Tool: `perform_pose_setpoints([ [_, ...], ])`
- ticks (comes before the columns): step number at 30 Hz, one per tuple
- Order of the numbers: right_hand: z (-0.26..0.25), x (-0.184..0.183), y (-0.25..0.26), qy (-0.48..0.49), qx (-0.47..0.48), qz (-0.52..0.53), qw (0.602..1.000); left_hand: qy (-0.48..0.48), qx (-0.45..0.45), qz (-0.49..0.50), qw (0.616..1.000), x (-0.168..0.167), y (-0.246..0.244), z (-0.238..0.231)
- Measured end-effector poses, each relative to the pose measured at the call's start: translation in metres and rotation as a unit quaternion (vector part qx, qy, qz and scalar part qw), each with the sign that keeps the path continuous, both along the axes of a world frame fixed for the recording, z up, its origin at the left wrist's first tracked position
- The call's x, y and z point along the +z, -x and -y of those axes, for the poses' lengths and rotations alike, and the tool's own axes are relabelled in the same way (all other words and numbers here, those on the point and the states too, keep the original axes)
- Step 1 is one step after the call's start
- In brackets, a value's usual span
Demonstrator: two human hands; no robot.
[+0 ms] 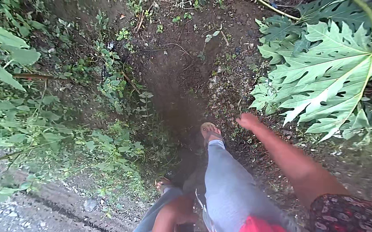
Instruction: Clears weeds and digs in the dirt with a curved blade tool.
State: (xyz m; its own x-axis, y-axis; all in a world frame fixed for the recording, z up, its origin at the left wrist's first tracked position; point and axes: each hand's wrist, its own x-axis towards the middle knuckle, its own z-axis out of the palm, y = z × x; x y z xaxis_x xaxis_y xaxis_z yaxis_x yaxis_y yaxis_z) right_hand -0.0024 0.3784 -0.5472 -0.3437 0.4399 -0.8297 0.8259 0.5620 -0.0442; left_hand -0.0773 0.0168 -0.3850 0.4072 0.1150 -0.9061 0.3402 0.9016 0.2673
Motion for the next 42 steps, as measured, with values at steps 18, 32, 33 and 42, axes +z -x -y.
perform_pose_setpoints([
  [18,0.057,-0.027,-0.029,0.059,-0.017,0.105,0.993,0.004,0.022,-0.004,1.0,-0.014,-0.008,0.009],
  [32,0.091,-0.03,-0.006,0.036,-0.103,0.097,0.989,0.007,0.05,-0.017,0.999,-0.021,-0.016,0.019],
  [33,0.091,-0.033,-0.006,0.039,-0.108,0.094,0.989,0.008,0.055,-0.016,0.998,-0.025,-0.017,0.023],
  [42,0.09,-0.049,-0.011,0.068,-0.293,0.033,0.953,0.008,0.025,-0.022,0.999,-0.01,-0.014,0.008],
])
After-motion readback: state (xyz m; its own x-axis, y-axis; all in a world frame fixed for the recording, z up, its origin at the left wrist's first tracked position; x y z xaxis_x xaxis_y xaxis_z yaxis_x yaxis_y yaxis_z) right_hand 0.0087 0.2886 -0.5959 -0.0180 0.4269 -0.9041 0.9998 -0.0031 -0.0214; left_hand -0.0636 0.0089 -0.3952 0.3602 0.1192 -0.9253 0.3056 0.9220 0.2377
